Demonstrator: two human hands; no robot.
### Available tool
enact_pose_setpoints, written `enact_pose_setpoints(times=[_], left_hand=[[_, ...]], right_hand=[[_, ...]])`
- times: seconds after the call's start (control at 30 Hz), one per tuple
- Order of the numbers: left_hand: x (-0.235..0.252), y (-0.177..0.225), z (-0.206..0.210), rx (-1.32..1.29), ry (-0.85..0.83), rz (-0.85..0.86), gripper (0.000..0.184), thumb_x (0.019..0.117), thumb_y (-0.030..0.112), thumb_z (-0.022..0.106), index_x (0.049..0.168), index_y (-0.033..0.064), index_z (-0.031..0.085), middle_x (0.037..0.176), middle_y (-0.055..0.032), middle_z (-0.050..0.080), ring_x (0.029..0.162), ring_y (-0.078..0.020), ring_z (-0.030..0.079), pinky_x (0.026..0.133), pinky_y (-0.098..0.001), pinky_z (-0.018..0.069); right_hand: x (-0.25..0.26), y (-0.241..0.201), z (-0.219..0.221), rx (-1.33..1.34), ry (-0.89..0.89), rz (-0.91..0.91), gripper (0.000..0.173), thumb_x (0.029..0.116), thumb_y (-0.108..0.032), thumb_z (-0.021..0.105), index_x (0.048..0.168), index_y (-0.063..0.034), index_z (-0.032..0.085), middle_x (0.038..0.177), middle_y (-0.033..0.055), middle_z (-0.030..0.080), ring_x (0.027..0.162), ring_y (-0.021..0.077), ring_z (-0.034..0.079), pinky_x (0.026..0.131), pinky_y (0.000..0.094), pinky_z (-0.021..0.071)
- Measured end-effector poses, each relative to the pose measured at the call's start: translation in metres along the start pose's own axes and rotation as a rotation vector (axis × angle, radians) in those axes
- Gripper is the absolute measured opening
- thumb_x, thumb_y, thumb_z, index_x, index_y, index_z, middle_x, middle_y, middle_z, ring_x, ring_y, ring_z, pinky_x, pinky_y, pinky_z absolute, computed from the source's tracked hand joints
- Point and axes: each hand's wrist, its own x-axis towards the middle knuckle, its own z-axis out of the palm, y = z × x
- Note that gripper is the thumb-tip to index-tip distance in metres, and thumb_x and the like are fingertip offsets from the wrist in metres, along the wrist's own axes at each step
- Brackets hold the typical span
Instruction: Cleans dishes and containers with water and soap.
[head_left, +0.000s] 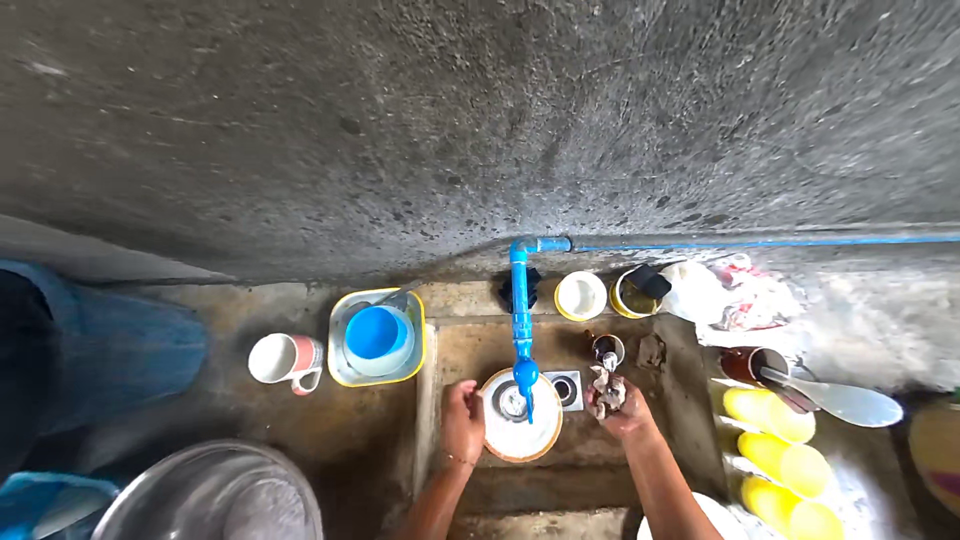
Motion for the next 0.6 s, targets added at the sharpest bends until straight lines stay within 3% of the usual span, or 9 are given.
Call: enact_pose_setpoints(times=[0.07,0.13,0.2,0.23,0.27,0.37,0.47,0.6], left_hand=[[0.01,-0.005,-0.021,0.018,0.304,0.065,0.039,0.0956,0.014,0.065,0.125,-0.011,0.057,0.122,-0.0306,0.061,0.108,-0.0406,0.062,0.094,-0.0517,0.052],[0.029,-0.008,-0.047,0.06,0.551,0.103,0.052,0.0884,0.019,0.072,0.127,-0.012,0.054,0.13,-0.0369,0.054,0.123,-0.0525,0.051,0.107,-0.0622,0.0384],[0.052,-0.017,-0.07,0.063,0.658,0.071,0.066,0.0815,0.024,0.08,0.134,-0.0069,0.054,0.147,-0.0408,0.038,0.137,-0.0579,0.035,0.114,-0.0646,0.0278],[0.061,-0.022,-0.079,0.049,0.633,0.03,0.067,0.0808,0.025,0.083,0.135,-0.003,0.056,0.154,-0.04,0.03,0.142,-0.0568,0.03,0.115,-0.063,0.0276],[0.071,-0.028,-0.086,0.04,0.588,0.004,0.062,0.0815,0.025,0.084,0.133,-0.0009,0.06,0.155,-0.0384,0.03,0.143,-0.054,0.032,0.116,-0.06,0.0309],[0.093,-0.04,-0.096,0.045,0.511,0.032,0.04,0.0828,0.022,0.085,0.106,-0.0068,0.071,0.136,-0.0353,0.055,0.131,-0.0439,0.054,0.109,-0.0501,0.045],[0.094,-0.052,-0.097,0.019,0.537,0.152,0.035,0.0794,0.02,0.087,0.089,-0.0091,0.07,0.132,-0.0352,0.058,0.127,-0.04,0.058,0.106,-0.0463,0.0481],[0.076,-0.047,-0.102,-0.008,0.561,0.365,0.036,0.0738,0.02,0.088,0.082,-0.0097,0.068,0.129,-0.0375,0.059,0.122,-0.0387,0.062,0.101,-0.0409,0.053]], right_hand=[[0.008,0.0,-0.002,-0.012,-0.041,-0.002,0.054,0.1103,-0.048,0.019,0.103,-0.0095,0.056,0.073,0.0069,0.065,0.06,0.0176,0.067,0.052,0.0312,0.0582],[0.005,0.004,-0.002,-0.077,-0.119,-0.038,0.065,0.1091,-0.055,0.015,0.106,-0.0079,0.059,0.078,0.0081,0.068,0.064,0.0177,0.069,0.055,0.0313,0.0599],[-0.005,0.015,-0.001,-0.132,-0.166,-0.067,0.07,0.1083,-0.057,0.012,0.109,-0.0064,0.06,0.081,0.0102,0.07,0.066,0.0196,0.07,0.057,0.0331,0.0607],[-0.011,0.022,-0.001,-0.154,-0.153,-0.065,0.069,0.1087,-0.056,0.013,0.108,-0.0061,0.06,0.081,0.0111,0.07,0.066,0.0208,0.07,0.057,0.034,0.0609],[-0.018,0.029,0.0,-0.179,-0.125,-0.053,0.065,0.1096,-0.054,0.015,0.108,-0.0061,0.059,0.081,0.0112,0.07,0.066,0.0212,0.071,0.057,0.0344,0.061],[-0.032,0.05,0.005,-0.243,-0.02,-0.018,0.052,0.1117,-0.045,0.023,0.115,-0.006,0.056,0.084,0.0113,0.069,0.067,0.0213,0.07,0.056,0.0348,0.0601],[-0.04,0.064,0.005,-0.26,0.046,-0.021,0.045,0.1119,-0.041,0.029,0.12,-0.0052,0.055,0.088,0.0137,0.07,0.07,0.024,0.071,0.056,0.0373,0.0602],[-0.047,0.07,0.004,-0.292,0.079,-0.052,0.041,0.112,-0.038,0.033,0.124,-0.006,0.056,0.093,0.0143,0.07,0.077,0.0262,0.072,0.06,0.0407,0.0606]])
